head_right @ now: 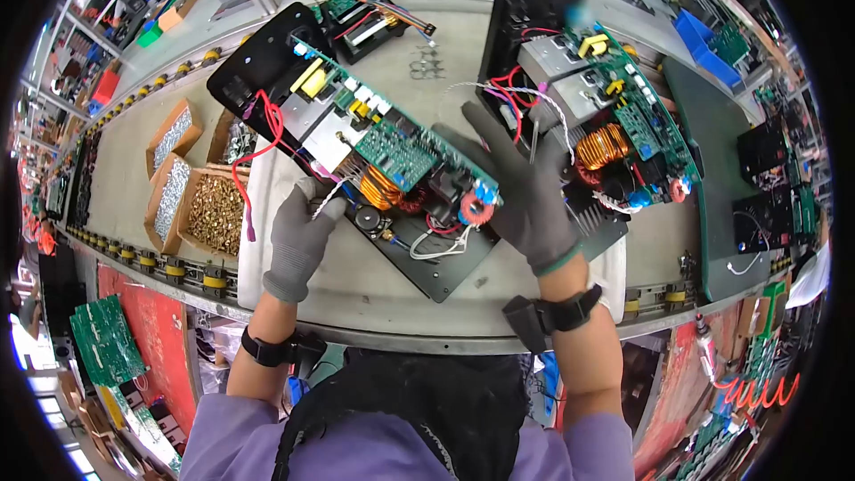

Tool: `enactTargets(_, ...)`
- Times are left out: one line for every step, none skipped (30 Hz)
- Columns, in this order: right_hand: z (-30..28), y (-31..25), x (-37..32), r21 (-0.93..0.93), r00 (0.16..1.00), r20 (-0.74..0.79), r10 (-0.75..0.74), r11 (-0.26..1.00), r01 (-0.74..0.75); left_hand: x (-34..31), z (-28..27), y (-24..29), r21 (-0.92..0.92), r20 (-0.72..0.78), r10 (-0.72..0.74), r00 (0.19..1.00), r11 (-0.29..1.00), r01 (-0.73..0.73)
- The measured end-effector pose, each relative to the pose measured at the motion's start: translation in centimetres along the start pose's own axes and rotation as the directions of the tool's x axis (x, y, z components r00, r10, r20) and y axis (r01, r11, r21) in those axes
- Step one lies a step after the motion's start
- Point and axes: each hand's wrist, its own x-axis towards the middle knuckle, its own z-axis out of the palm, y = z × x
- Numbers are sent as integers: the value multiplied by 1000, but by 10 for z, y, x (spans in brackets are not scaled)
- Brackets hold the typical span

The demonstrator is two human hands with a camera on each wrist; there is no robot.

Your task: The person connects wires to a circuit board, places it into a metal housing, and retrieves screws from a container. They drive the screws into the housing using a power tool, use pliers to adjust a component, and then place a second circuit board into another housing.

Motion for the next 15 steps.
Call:
enactTargets(-1,5,6,-231,983,-181,10,972,-52,0,-2,6,33,36,9,999,999,-10)
enactTargets(-7,9,10,-431,933,-359,-23,891,-143,1,-3,4,45,48,16,999,999,-18)
enactTargets(-37,19,15,-481,949,-306,-71,872,-90,3,-3,-2,89,50,74,996,993,-79)
enactTargets(-28,17,24,-875,980,-93,-178,484,5,6,-4,-10,131,52,131,990,982,-137)
enactTargets(-20,17,29,-874,961,-161,-225,486,-32,7,-7,-16,41,28,158,987,986,-159)
enactTargets(-14,16,34,-871,937,-224,-269,487,-68,3,-12,-15,-222,-29,73,997,972,-78)
enactTargets(-9,14,31,-834,922,-235,-308,551,-29,1,-26,-11,-254,-96,6,995,967,-31)
enactTargets(-4,12,24,-795,907,-243,-345,607,17,1,-47,-11,-291,-166,-60,984,957,9)
enactTargets(4,7,16,-801,902,-228,-366,598,40,1,-66,-23,-265,-245,-46,968,964,-22)
enactTargets(25,3,3,-864,888,-217,-406,504,20,1,-87,-40,-235,-330,-23,944,970,-58)
enactTargets(24,4,-13,-885,886,-197,-419,465,23,2,-108,-55,-347,-403,-125,906,938,-25)
enactTargets(29,2,-25,-951,899,-149,-411,310,-16,5,-128,-69,-461,-459,-226,859,887,-13)
enactTargets(27,6,-39,-964,898,-96,-430,263,23,13,-147,-82,-370,-535,-212,818,929,-2)
enactTargets(37,12,-48,-962,886,-169,-432,267,-53,25,-165,-94,-282,-606,-196,771,959,21)
enactTargets(30,24,-61,-936,859,-289,-422,311,-162,39,-186,-106,-326,-586,-172,792,945,-36)
